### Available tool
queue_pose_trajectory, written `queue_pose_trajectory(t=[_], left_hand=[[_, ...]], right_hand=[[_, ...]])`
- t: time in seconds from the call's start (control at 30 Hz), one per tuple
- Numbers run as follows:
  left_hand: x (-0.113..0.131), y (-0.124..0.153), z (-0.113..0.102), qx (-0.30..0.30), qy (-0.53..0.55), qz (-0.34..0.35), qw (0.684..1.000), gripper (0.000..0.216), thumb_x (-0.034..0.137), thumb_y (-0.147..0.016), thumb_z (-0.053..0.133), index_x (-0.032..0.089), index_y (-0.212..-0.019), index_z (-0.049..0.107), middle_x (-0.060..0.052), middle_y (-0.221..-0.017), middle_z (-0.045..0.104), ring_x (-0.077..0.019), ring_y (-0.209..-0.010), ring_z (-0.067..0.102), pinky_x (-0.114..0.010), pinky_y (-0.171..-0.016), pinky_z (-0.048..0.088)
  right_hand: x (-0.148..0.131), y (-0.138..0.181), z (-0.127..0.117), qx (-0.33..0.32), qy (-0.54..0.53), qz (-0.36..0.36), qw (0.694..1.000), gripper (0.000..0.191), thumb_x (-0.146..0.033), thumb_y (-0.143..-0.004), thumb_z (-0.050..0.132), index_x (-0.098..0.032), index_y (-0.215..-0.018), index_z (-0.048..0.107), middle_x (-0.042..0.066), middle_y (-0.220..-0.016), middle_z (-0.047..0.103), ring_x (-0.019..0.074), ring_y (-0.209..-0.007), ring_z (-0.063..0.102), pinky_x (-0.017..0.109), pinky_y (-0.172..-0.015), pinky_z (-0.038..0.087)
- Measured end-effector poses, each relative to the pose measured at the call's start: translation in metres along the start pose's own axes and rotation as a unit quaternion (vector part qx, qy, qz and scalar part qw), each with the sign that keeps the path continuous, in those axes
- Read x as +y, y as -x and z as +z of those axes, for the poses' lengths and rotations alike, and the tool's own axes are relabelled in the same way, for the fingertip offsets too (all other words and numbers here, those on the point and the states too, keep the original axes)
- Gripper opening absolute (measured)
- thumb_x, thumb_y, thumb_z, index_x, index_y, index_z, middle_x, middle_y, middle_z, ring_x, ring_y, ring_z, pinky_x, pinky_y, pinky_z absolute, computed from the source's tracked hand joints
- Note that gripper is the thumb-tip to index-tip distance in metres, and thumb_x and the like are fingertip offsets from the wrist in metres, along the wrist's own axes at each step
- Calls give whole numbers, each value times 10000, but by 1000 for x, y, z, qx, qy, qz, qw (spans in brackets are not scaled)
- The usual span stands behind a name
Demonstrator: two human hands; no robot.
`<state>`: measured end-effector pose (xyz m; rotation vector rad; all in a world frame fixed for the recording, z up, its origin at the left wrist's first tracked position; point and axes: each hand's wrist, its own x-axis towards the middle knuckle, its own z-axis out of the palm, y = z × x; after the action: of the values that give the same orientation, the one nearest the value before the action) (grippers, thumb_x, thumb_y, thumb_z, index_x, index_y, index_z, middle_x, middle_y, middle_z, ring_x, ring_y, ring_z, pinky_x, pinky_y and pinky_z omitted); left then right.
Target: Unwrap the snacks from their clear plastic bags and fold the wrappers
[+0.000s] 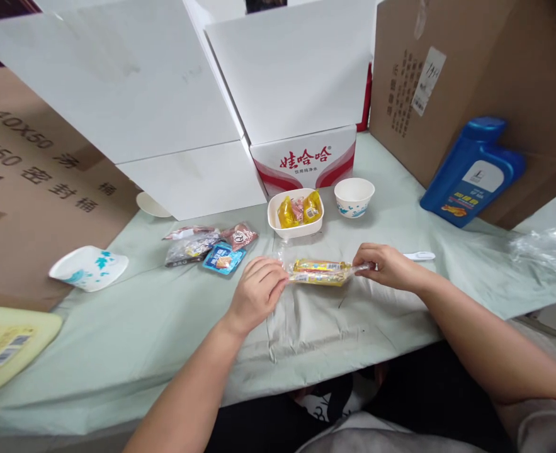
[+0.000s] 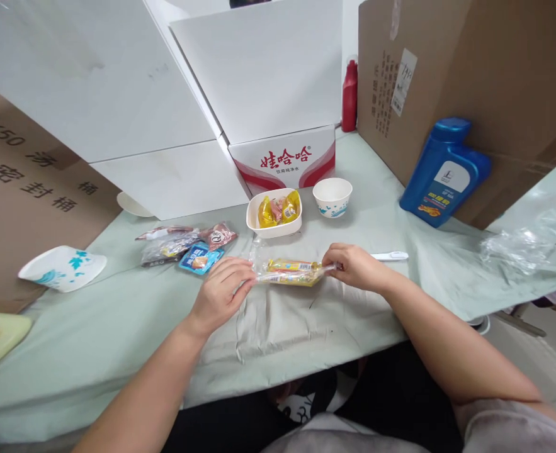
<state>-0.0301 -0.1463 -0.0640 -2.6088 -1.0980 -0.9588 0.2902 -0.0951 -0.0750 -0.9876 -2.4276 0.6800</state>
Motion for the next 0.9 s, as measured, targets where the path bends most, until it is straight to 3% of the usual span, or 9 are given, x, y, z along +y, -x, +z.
queue_pose_trajectory(t=[0.1,0.2,0.37,0.43,0.57,0.7,0.8,0.9], left_hand=[[10,-2,-5,-30,-65,53,996,143,126,-909,527,183,-831,632,-10,-741,652,-174,-828,616,-408,-959,450],[25,-2,-6,-81,-116,91,986,172,143,-905,537,184,-761,622,1,-663,588,-174,-804,587,-402,-972,448],[47,7,-4,-203,-132,83,967,187,121,-839,607,180,-665,572,0,-661,553,-184,-788,553,-412,-998,426],[54,12,-3,-232,-125,80,961,150,101,-807,638,177,-688,588,-14,-730,587,-203,-860,568,-422,-1025,402],[67,20,-4,-307,-68,57,948,73,122,-785,678,172,-816,635,-66,-1056,639,-251,-1096,547,-408,-997,411],[77,17,-9,-392,-25,21,920,27,197,-837,667,179,-854,656,-61,-1025,643,-237,-1010,577,-387,-885,455],[80,9,-14,-436,-15,-6,900,51,223,-828,695,180,-851,679,-58,-1000,647,-242,-986,592,-376,-852,469],[80,5,-20,-489,4,-55,870,101,283,-815,715,184,-826,698,-60,-981,651,-234,-919,625,-338,-784,487]], right_hand=[[3,1,-4,26,40,2,999,86,-185,-842,572,-184,-902,633,67,-899,655,182,-781,613,299,-689,484],[3,2,-6,22,62,-36,997,203,-78,-793,531,-193,-926,632,64,-909,676,208,-874,616,333,-772,493],[6,2,-8,3,74,-79,994,353,42,-712,429,-195,-822,665,59,-895,692,202,-897,614,346,-814,500],[8,4,-9,-11,90,-84,992,357,49,-699,426,-197,-770,674,60,-907,699,209,-906,617,365,-825,501],[-1,9,-11,-15,126,-76,989,358,72,-652,416,-196,-673,652,63,-942,706,232,-960,615,405,-847,497],[-33,12,-10,36,79,-134,987,367,55,-689,401,-188,-777,663,95,-1095,678,240,-1130,560,410,-915,486],[-55,12,0,-91,39,-163,982,463,47,-705,408,-188,-1008,667,82,-1114,673,197,-1102,586,347,-904,490],[-62,15,11,-233,106,-104,961,461,50,-707,451,-196,-1031,670,60,-990,698,188,-944,655,297,-790,490]])
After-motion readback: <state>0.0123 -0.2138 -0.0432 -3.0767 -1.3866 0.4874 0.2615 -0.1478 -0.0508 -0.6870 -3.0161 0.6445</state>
